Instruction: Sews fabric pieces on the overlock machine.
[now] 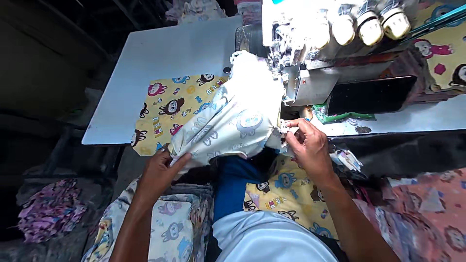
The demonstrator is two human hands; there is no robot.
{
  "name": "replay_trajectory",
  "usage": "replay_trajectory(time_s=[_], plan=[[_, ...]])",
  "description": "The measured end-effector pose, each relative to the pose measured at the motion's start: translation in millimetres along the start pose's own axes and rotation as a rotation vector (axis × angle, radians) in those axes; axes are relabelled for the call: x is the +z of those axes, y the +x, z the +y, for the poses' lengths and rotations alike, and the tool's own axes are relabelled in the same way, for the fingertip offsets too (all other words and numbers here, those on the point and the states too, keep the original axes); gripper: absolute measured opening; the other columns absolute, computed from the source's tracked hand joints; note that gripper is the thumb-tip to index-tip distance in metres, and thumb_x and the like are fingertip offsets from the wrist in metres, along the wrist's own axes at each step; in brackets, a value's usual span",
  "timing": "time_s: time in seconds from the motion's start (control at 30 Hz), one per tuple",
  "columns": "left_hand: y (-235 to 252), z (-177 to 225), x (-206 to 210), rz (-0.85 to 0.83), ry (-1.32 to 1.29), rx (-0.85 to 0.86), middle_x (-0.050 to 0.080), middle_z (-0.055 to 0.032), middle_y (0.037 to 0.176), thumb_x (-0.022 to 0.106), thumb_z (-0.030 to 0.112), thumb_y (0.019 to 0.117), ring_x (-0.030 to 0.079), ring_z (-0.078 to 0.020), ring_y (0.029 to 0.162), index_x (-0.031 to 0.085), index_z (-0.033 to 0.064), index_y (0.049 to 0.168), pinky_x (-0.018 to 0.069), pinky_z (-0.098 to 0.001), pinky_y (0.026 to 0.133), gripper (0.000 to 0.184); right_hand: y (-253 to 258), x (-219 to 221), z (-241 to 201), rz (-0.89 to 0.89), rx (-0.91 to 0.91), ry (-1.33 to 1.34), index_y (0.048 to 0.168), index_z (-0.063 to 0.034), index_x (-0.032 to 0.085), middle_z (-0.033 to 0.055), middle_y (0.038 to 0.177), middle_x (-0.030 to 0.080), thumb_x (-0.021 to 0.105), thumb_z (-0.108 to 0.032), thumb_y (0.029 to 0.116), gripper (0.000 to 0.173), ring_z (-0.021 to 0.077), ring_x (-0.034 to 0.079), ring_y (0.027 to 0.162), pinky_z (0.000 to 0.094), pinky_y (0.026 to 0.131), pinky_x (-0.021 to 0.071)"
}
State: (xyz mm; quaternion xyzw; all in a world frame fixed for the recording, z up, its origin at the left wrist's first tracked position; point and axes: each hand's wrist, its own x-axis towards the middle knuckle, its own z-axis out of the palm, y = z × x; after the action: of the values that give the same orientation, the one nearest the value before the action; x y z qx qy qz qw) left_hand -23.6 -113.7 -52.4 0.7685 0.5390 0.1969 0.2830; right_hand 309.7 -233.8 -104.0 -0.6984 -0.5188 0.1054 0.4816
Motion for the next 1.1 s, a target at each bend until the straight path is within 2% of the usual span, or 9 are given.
replay_trajectory(time_s=[0.13,0.2,0.27,0.4,0.53,0.63,0.77,0.9,1.1], plan=[[-2,20,21,0.053,-0.433,-0.148,0.067,0.0060,0.104,0.055,0.008,0.1033,0.065,0.0034,0.092,0.060,0.0046,0.123,0.0555,-0.0206,0.085,0.020,3,1,1,-0.054,0.078,0.200,0.115,-0.0059,0.067,0.0061,0.094,0.069,0.059,-0.013,0.1030,0.016,0.0081,0.063,0.071,0.0257,0.064,0.0531],[-1,38,38,0.070,-0.655,-0.210,0.067,0.0044,0.111,0.044,0.007,0.1074,0.067,-0.0014,0.097,0.053,0.0076,0.134,0.0580,-0.0250,0.087,0.028,4,4,2,-0.075,0.049,0.236,0.119,-0.0044,0.065,0.0069,0.098,0.068,0.058,-0.019,0.1041,0.022,0.0076,0.065,0.079,0.0249,0.071,0.0555],[-1,54,55,0.043,-0.710,-0.257,0.067,0.0017,0.110,0.040,0.015,0.1097,0.068,-0.0038,0.096,0.050,0.0085,0.139,0.0588,-0.0272,0.087,0.031,4,7,2,-0.068,0.039,0.239,0.119,-0.0050,0.063,0.0067,0.098,0.067,0.064,-0.024,0.1009,0.026,0.0079,0.064,0.078,0.0246,0.069,0.0547],[6,84,88,-0.148,-0.554,-0.208,0.066,-0.0053,0.098,0.066,0.017,0.0978,0.065,-0.0071,0.086,0.055,-0.0015,0.127,0.0572,-0.0295,0.080,0.037,6,9,-1,-0.041,0.061,0.239,0.115,-0.0060,0.063,0.0051,0.094,0.067,0.068,-0.020,0.0977,0.023,0.0079,0.061,0.074,0.0255,0.066,0.0520],[21,104,123,-0.233,-0.558,-0.197,0.066,-0.0107,0.102,0.082,0.023,0.0865,0.067,-0.0133,0.088,0.053,-0.0009,0.128,0.0581,-0.0341,0.080,0.057,9,9,-4,-0.037,0.078,0.259,0.112,-0.0091,0.065,0.0011,0.082,0.063,0.066,-0.023,0.0997,0.018,0.0063,0.055,0.061,0.0229,0.055,0.0462],[26,111,137,-0.209,-0.648,-0.141,0.067,-0.0087,0.104,0.082,0.018,0.0873,0.067,-0.0106,0.092,0.051,0.0005,0.129,0.0580,-0.0312,0.083,0.055,9,10,-6,-0.004,0.060,0.241,0.106,-0.0094,0.068,0.0004,0.078,0.064,0.065,-0.025,0.1011,0.017,0.0054,0.055,0.060,0.0225,0.055,0.0455],[24,91,126,-0.062,-0.548,-0.024,0.069,-0.0031,0.090,0.079,0.011,0.0884,0.066,-0.0057,0.079,0.064,0.0010,0.111,0.0570,-0.0272,0.073,0.029,6,9,-8,0.043,0.063,0.226,0.102,-0.0092,0.068,-0.0005,0.075,0.059,0.059,-0.026,0.1045,0.019,0.0046,0.051,0.058,0.0211,0.053,0.0419],[9,72,100,-0.072,-0.412,-0.120,0.069,-0.0028,0.091,0.078,0.018,0.0908,0.066,-0.0051,0.081,0.063,0.0009,0.113,0.0569,-0.0276,0.077,0.032,2,15,-1,-0.053,0.103,0.296,0.109,-0.0092,0.069,-0.0004,0.084,0.067,0.059,-0.021,0.1041,0.016,0.0046,0.059,0.066,0.0233,0.061,0.0492],[-9,55,63,0.014,-0.391,-0.216,0.069,0.0010,0.093,0.070,0.020,0.0966,0.066,-0.0013,0.082,0.063,0.0040,0.115,0.0571,-0.0243,0.077,0.025,1,2,0,-0.092,0.278,0.371,0.119,-0.0102,0.060,0.0027,0.094,0.071,0.059,-0.015,0.1042,0.016,0.0070,0.063,0.055,0.0231,0.048,0.0551]])
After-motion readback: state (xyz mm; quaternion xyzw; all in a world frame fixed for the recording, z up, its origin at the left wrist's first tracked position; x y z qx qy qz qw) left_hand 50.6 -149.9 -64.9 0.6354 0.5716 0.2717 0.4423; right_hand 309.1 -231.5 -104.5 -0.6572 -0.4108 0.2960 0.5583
